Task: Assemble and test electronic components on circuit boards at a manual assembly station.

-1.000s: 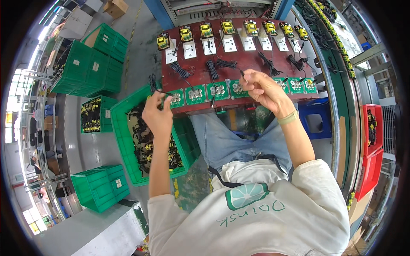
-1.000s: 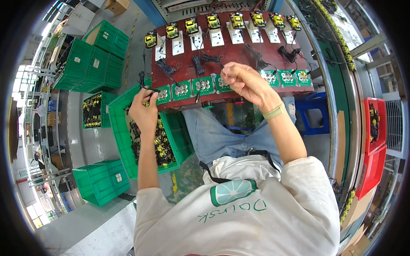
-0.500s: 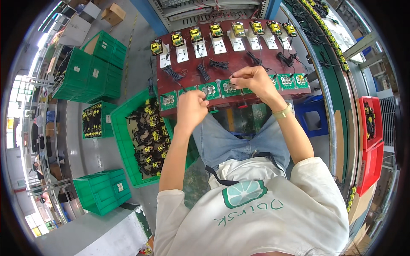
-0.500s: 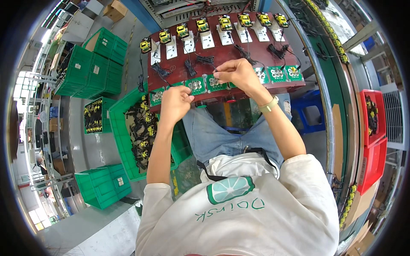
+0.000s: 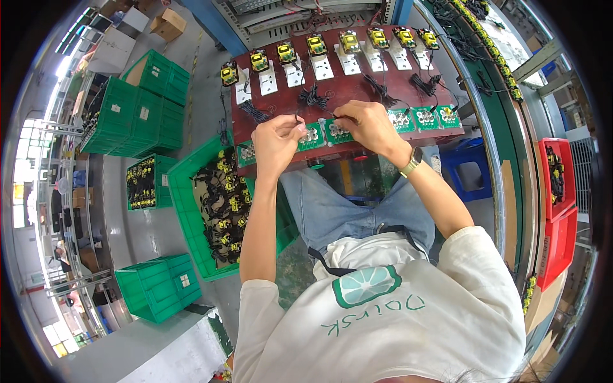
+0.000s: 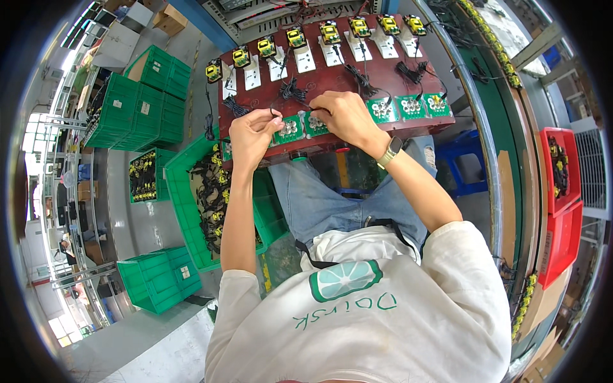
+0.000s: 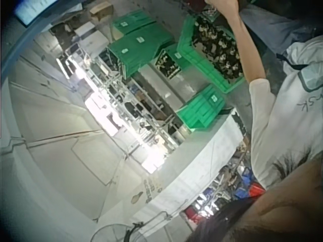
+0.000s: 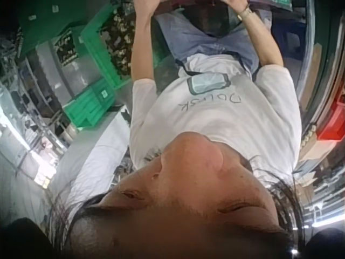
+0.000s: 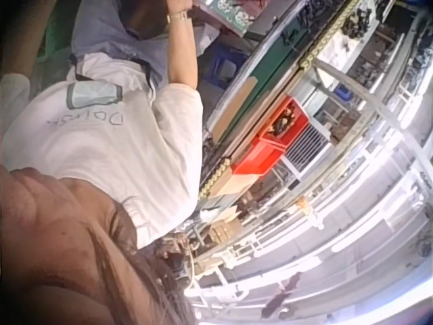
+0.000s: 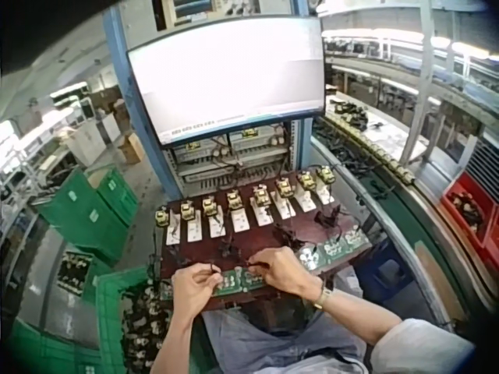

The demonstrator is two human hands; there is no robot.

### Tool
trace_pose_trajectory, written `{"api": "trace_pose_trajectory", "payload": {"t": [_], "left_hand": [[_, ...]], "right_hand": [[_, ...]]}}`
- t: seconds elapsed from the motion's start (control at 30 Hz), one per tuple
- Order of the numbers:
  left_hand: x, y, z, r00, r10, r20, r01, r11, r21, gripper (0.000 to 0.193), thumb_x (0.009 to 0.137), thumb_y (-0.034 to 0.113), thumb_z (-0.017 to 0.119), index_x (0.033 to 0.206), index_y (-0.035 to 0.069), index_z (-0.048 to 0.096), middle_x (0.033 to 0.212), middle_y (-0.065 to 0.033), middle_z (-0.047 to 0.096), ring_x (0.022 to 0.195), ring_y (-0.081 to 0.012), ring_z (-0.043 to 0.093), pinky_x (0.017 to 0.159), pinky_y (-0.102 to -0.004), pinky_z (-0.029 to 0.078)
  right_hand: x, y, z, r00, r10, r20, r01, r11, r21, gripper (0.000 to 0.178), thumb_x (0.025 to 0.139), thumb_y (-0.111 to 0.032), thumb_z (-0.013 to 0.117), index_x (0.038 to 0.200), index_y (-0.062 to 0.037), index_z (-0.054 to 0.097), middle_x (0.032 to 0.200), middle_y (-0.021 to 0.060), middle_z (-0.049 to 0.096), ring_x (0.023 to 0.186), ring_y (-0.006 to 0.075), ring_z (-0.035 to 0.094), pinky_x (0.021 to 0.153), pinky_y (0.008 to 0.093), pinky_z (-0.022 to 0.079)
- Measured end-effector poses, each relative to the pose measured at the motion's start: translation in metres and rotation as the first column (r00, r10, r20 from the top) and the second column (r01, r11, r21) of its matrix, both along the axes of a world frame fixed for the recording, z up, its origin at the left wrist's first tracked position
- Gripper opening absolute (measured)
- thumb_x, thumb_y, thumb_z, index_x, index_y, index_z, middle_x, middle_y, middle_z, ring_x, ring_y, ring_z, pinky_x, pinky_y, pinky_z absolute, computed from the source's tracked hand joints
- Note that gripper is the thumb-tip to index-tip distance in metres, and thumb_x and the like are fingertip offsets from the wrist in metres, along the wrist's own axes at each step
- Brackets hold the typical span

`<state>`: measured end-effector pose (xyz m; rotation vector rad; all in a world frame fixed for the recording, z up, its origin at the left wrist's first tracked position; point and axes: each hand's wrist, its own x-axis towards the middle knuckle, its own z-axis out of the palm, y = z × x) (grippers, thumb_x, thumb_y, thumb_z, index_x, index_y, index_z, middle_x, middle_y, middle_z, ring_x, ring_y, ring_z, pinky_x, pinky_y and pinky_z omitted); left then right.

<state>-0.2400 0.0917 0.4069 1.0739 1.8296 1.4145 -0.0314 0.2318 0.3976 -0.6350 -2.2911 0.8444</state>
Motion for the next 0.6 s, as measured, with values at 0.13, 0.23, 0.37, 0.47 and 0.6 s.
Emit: {"api": "trace_pose_trajectory", "payload": {"t": [0.13, 0.23, 0.37, 0.47, 0.6], "left_hand": [[0.001, 0.002, 0.001, 0.999, -0.026, -0.028, 0.026, 1.000, -0.011, 0.017, 0.089, -0.011, 0.075, 0.105, -0.007, 0.079, 0.092, -0.0075, 0.081, 0.080, -0.0147, 0.077, 0.078, -0.0231, 0.059], [0.000, 0.002, -0.007, 0.990, -0.033, -0.136, 0.028, 0.999, -0.043, 0.016, 0.089, -0.010, 0.075, 0.104, -0.006, 0.079, 0.091, -0.0069, 0.080, 0.077, -0.0136, 0.075, 0.077, -0.0227, 0.058], [0.004, 0.002, -0.018, 0.970, -0.030, -0.239, 0.026, 0.999, -0.019, 0.016, 0.088, -0.009, 0.074, 0.103, -0.006, 0.079, 0.091, -0.0082, 0.081, 0.074, -0.0165, 0.074, 0.074, -0.0263, 0.058], [0.008, 0.003, -0.022, 0.953, -0.020, -0.303, 0.028, 0.999, 0.021, 0.015, 0.087, -0.007, 0.074, 0.102, -0.006, 0.078, 0.092, -0.0097, 0.081, 0.072, -0.0197, 0.073, 0.072, -0.0300, 0.058], [0.004, 0.006, -0.012, 0.698, -0.103, -0.709, 0.055, 0.994, -0.090, 0.013, 0.087, -0.005, 0.076, 0.099, -0.006, 0.078, 0.091, -0.0104, 0.078, 0.069, -0.0241, 0.068, 0.071, -0.0360, 0.056]], "right_hand": [[0.003, 0.000, -0.018, 0.998, 0.022, -0.060, -0.008, 0.973, 0.231, 0.022, 0.088, -0.002, 0.078, 0.110, -0.0010, 0.078, 0.096, 0.0091, 0.077, 0.070, 0.0307, 0.068, 0.068, 0.0391, 0.054], [0.002, 0.000, -0.022, 0.996, 0.031, -0.082, -0.013, 0.976, 0.217, 0.021, 0.090, -0.004, 0.078, 0.110, -0.0016, 0.077, 0.096, 0.0092, 0.075, 0.073, 0.0334, 0.067, 0.069, 0.0403, 0.054], [0.003, 0.000, -0.024, 0.996, 0.017, -0.084, 0.001, 0.978, 0.208, 0.021, 0.090, -0.005, 0.078, 0.111, -0.0018, 0.077, 0.097, 0.0092, 0.075, 0.074, 0.0345, 0.067, 0.069, 0.0410, 0.054], [0.004, -0.001, -0.024, 0.997, 0.001, -0.076, 0.015, 0.978, 0.208, 0.022, 0.090, -0.005, 0.078, 0.111, -0.0018, 0.076, 0.097, 0.0093, 0.075, 0.074, 0.0346, 0.067, 0.069, 0.0413, 0.054], [0.003, -0.005, -0.027, 1.000, -0.014, -0.028, 0.019, 0.980, 0.197, 0.027, 0.091, -0.009, 0.076, 0.117, -0.0024, 0.075, 0.106, 0.0118, 0.076, 0.083, 0.0368, 0.071, 0.073, 0.0439, 0.056]]}}
